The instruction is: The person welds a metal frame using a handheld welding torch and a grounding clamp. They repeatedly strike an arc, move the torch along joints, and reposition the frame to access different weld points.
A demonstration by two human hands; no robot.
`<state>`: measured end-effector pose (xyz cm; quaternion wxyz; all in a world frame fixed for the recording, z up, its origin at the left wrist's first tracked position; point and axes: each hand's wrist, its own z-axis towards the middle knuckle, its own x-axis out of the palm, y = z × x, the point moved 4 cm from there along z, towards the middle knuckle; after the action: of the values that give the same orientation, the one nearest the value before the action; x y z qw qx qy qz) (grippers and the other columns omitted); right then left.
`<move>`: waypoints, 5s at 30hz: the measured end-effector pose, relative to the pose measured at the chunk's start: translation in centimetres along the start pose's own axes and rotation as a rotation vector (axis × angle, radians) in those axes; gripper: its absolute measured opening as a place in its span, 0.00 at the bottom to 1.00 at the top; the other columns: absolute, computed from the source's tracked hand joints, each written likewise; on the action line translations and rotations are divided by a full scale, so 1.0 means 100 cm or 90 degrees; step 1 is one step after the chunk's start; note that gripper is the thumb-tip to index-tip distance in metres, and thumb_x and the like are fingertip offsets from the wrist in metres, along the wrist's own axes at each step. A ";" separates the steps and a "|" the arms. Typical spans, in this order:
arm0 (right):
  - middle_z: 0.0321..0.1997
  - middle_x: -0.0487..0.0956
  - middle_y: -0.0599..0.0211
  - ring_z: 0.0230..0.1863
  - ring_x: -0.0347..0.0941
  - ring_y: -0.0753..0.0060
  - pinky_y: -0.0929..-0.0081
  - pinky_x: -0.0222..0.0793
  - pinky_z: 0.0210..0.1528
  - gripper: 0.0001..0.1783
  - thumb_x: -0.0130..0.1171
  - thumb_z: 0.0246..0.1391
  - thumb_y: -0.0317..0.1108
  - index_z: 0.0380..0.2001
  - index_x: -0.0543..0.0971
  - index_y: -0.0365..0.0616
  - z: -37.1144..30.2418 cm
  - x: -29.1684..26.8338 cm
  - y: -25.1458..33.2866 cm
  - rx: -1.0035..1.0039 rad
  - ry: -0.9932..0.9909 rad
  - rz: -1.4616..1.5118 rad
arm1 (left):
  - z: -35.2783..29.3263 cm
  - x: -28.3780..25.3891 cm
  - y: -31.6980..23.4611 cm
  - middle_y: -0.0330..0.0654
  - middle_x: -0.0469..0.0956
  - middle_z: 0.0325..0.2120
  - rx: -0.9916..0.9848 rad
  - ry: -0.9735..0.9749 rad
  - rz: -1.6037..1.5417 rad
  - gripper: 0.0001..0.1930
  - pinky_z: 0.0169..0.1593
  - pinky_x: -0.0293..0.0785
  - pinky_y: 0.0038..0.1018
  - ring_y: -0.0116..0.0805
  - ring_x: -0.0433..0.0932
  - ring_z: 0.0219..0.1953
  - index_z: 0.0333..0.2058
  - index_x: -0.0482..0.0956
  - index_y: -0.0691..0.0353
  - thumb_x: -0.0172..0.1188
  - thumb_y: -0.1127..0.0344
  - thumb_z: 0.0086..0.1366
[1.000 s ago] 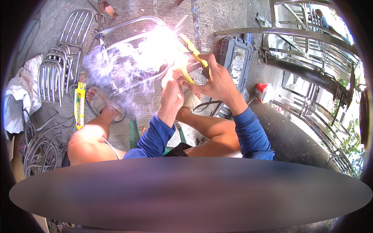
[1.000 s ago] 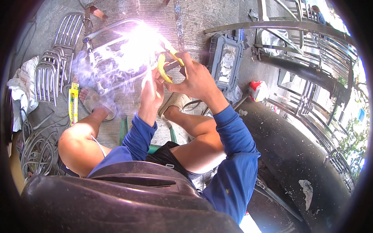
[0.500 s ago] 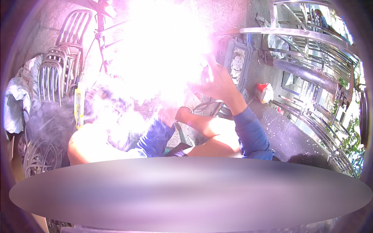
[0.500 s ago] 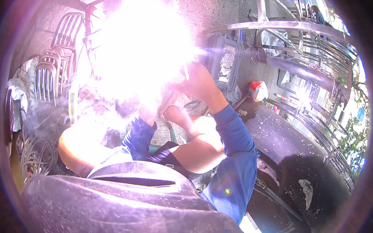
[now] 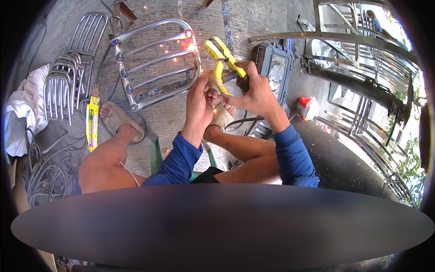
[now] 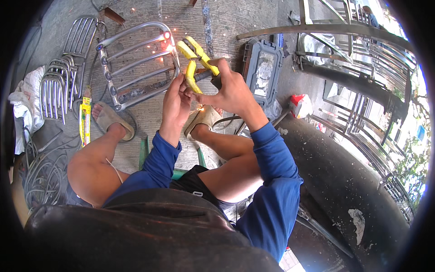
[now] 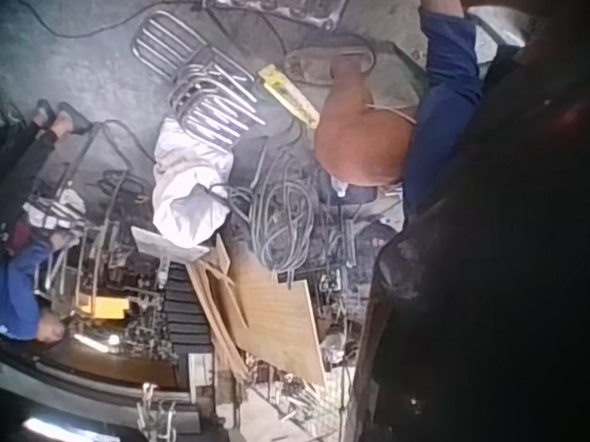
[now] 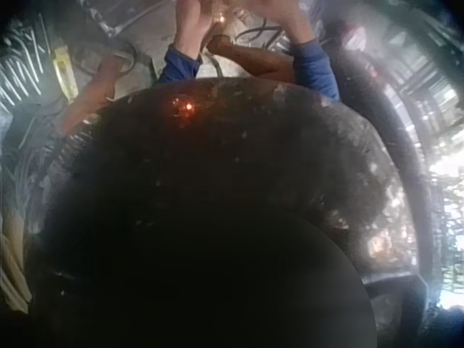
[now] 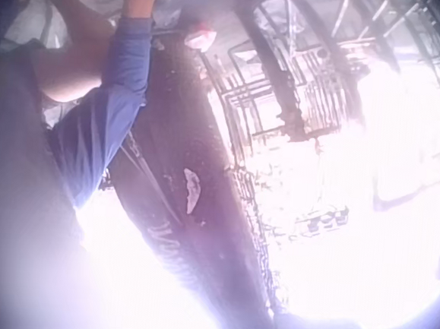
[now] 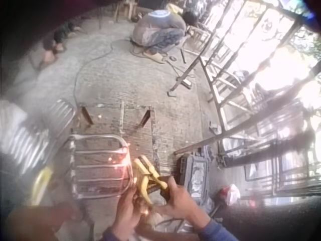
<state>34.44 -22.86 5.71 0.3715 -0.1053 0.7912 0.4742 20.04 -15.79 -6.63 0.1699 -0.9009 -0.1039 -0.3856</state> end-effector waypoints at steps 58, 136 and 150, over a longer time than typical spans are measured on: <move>0.21 0.76 0.56 0.21 0.77 0.54 0.62 0.72 0.29 0.45 0.84 0.41 0.49 0.53 0.67 0.38 0.006 0.005 -0.004 -0.012 -0.018 0.012 | 0.001 0.002 -0.007 0.28 0.72 0.29 -0.011 0.063 -0.049 0.09 0.37 0.69 0.22 0.19 0.68 0.31 0.42 0.79 0.58 0.56 0.61 0.82; 0.31 0.82 0.53 0.29 0.81 0.52 0.58 0.77 0.35 0.51 0.85 0.41 0.52 0.63 0.68 0.44 0.005 0.014 -0.004 0.073 0.076 0.007 | 0.003 -0.017 -0.012 0.34 0.75 0.29 -0.028 0.070 0.001 0.13 0.35 0.75 0.30 0.27 0.75 0.28 0.45 0.78 0.60 0.53 0.58 0.83; 0.25 0.76 0.64 0.25 0.76 0.65 0.66 0.73 0.32 0.51 0.86 0.40 0.47 0.61 0.65 0.43 0.007 0.015 0.004 -0.103 -0.021 -0.015 | -0.003 -0.006 -0.015 0.34 0.76 0.26 -0.022 -0.001 0.015 0.11 0.32 0.74 0.31 0.29 0.75 0.25 0.39 0.80 0.59 0.60 0.59 0.79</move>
<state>33.49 -21.81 4.78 0.3802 -0.1364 0.7427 0.5341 18.96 -14.51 -6.50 0.1586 -0.9053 -0.0864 -0.3844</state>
